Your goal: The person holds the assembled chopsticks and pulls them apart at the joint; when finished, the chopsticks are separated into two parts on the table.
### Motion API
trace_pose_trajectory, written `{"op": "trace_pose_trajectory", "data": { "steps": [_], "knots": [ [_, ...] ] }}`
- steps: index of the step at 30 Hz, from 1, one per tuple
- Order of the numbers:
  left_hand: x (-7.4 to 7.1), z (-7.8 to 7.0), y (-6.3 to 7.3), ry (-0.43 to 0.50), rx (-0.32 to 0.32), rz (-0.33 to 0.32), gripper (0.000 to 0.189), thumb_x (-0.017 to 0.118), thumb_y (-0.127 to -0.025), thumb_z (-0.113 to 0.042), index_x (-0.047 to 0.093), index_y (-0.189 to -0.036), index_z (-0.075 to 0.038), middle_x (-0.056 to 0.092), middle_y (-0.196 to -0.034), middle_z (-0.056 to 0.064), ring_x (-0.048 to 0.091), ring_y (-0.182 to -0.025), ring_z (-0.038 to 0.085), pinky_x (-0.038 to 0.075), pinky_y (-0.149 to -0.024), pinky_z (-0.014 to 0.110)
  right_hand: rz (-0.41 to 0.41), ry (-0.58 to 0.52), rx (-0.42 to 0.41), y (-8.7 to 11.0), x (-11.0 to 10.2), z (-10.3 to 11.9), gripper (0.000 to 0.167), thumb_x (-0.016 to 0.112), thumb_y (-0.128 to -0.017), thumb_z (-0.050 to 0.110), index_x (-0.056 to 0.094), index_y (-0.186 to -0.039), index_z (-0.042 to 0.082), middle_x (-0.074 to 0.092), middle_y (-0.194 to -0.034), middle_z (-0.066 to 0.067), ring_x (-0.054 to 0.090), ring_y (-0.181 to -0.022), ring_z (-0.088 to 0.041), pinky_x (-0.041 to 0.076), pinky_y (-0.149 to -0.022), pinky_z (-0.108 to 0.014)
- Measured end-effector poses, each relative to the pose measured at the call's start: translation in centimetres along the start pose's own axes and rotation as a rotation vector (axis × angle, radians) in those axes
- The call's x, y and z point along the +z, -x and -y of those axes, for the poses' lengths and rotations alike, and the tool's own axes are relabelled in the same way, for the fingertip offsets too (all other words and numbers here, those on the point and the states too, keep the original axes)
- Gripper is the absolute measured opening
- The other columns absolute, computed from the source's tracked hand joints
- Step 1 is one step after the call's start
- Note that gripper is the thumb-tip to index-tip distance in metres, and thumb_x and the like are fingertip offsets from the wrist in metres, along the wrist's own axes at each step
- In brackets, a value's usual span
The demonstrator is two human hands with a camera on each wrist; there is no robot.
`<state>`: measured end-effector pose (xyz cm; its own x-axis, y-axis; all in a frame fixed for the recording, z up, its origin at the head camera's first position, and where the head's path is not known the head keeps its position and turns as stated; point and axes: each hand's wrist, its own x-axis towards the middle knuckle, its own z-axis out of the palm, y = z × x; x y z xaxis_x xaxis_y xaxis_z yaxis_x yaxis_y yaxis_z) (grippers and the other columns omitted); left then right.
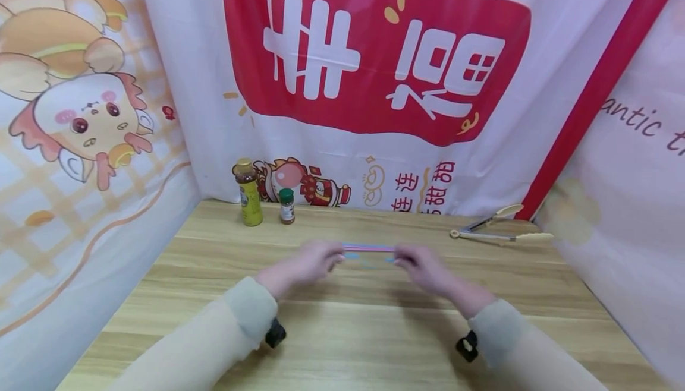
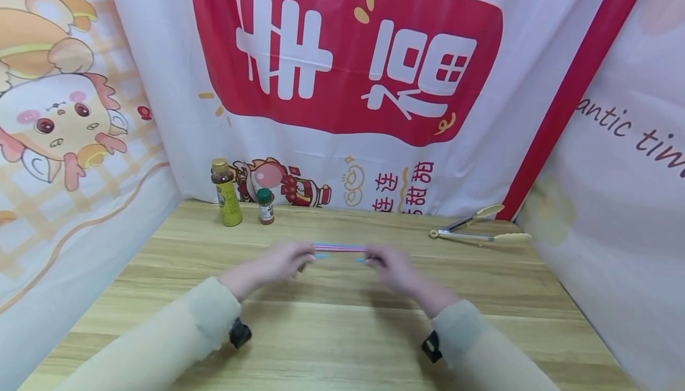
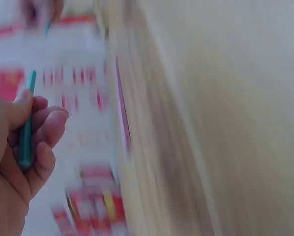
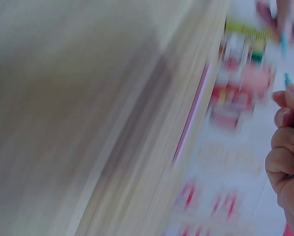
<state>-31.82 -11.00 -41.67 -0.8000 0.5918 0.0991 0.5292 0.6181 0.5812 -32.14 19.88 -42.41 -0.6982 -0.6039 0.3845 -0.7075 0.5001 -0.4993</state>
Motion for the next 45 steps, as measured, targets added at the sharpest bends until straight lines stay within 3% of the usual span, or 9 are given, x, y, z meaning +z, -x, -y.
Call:
{"op": "trace_pose_trajectory", "data": {
  "steps": [4,7,13,19,22,25,31,38,45],
  "knots": [
    [-2.2,3.8,2.3,-0.033,-0.208,-0.076,0.016,0.057,-0.101,-0.021,0.062,-0.087,-0.016,0.059,-0.072,0.002,0.054,-0.061,0.015,0.047,-0.060,0.033,-0.082,0.070,0.147,2.4,-2.5,-2.6,0.016,0.065,-0.092,-0.002,0.059,-0.083,0.009,0.050,-0.066,0.004,0.042,-0.058,-0.006,0.040,-0.053,-0.027],
    [-3.1,5.3,3.0,-0.123,-0.255,-0.075,0.013,0.063,-0.098,-0.026,0.068,-0.089,-0.017,0.060,-0.075,-0.002,0.053,-0.067,0.015,0.046,-0.064,0.035,-0.031,0.081,0.194,3.1,-3.7,-3.4,0.013,0.064,-0.094,0.003,0.060,-0.085,0.010,0.050,-0.071,0.006,0.044,-0.061,-0.008,0.040,-0.054,-0.028],
    [-2.2,5.5,2.0,-0.144,-0.243,-0.022,0.008,0.073,-0.091,-0.025,0.071,-0.084,-0.023,0.059,-0.085,-0.008,0.054,-0.078,0.014,0.046,-0.074,0.035,0.029,0.095,0.191,2.8,-3.6,-4.0,0.008,0.070,-0.089,0.002,0.067,-0.084,0.008,0.056,-0.082,0.004,0.053,-0.073,-0.012,0.048,-0.064,-0.030],
    [-0.6,6.3,0.7,-0.105,-0.234,0.017,0.014,0.078,-0.086,-0.018,0.069,-0.075,-0.019,0.061,-0.075,-0.006,0.054,-0.073,0.015,0.045,-0.073,0.035,0.079,0.124,0.203,2.4,-2.2,-5.4,0.011,0.074,-0.081,-0.007,0.069,-0.083,0.003,0.059,-0.079,0.002,0.057,-0.073,-0.013,0.051,-0.067,-0.030],
    [0.0,6.7,0.2,-0.101,-0.229,0.024,0.016,0.078,-0.086,-0.017,0.066,-0.075,-0.019,0.061,-0.075,-0.006,0.055,-0.073,0.015,0.045,-0.072,0.035,0.111,0.081,0.218,2.2,-1.8,-5.7,0.011,0.073,-0.081,-0.008,0.068,-0.082,0.001,0.061,-0.077,-0.001,0.057,-0.071,-0.015,0.051,-0.066,-0.030],
    [0.4,6.9,-0.2,-0.092,-0.233,0.033,0.017,0.077,-0.087,-0.019,0.064,-0.076,-0.021,0.061,-0.076,-0.006,0.055,-0.074,0.015,0.045,-0.072,0.035,0.137,0.022,0.287,2.3,-1.7,-5.8,0.012,0.072,-0.082,-0.008,0.065,-0.082,0.002,0.061,-0.076,-0.004,0.057,-0.071,-0.018,0.050,-0.064,-0.030],
    [0.6,7.1,-0.4,-0.081,-0.259,0.043,0.018,0.075,-0.089,-0.018,0.065,-0.075,-0.021,0.061,-0.077,-0.005,0.056,-0.076,0.016,0.045,-0.073,0.036,0.168,-0.021,0.366,2.6,-1.8,-6.1,0.014,0.073,-0.082,-0.005,0.063,-0.082,0.005,0.062,-0.076,-0.003,0.056,-0.070,-0.018,0.050,-0.064,-0.030],
    [0.6,6.8,-0.6,-0.075,-0.260,0.041,0.016,0.074,-0.090,-0.018,0.067,-0.077,-0.021,0.062,-0.079,-0.006,0.056,-0.077,0.017,0.045,-0.076,0.037,0.194,-0.046,0.376,3.0,-1.5,-6.9,0.015,0.074,-0.082,-0.004,0.065,-0.082,0.007,0.063,-0.077,-0.001,0.057,-0.072,-0.016,0.050,-0.065,-0.030],
    [0.8,6.7,-0.8,-0.077,-0.246,0.053,0.015,0.074,-0.090,-0.017,0.066,-0.078,-0.021,0.062,-0.079,-0.007,0.056,-0.077,0.016,0.046,-0.077,0.037,0.205,0.024,0.361,3.3,-0.9,-7.7,0.017,0.074,-0.083,-0.004,0.065,-0.081,0.010,0.060,-0.077,0.002,0.055,-0.072,-0.014,0.048,-0.066,-0.031]
  ]
}}
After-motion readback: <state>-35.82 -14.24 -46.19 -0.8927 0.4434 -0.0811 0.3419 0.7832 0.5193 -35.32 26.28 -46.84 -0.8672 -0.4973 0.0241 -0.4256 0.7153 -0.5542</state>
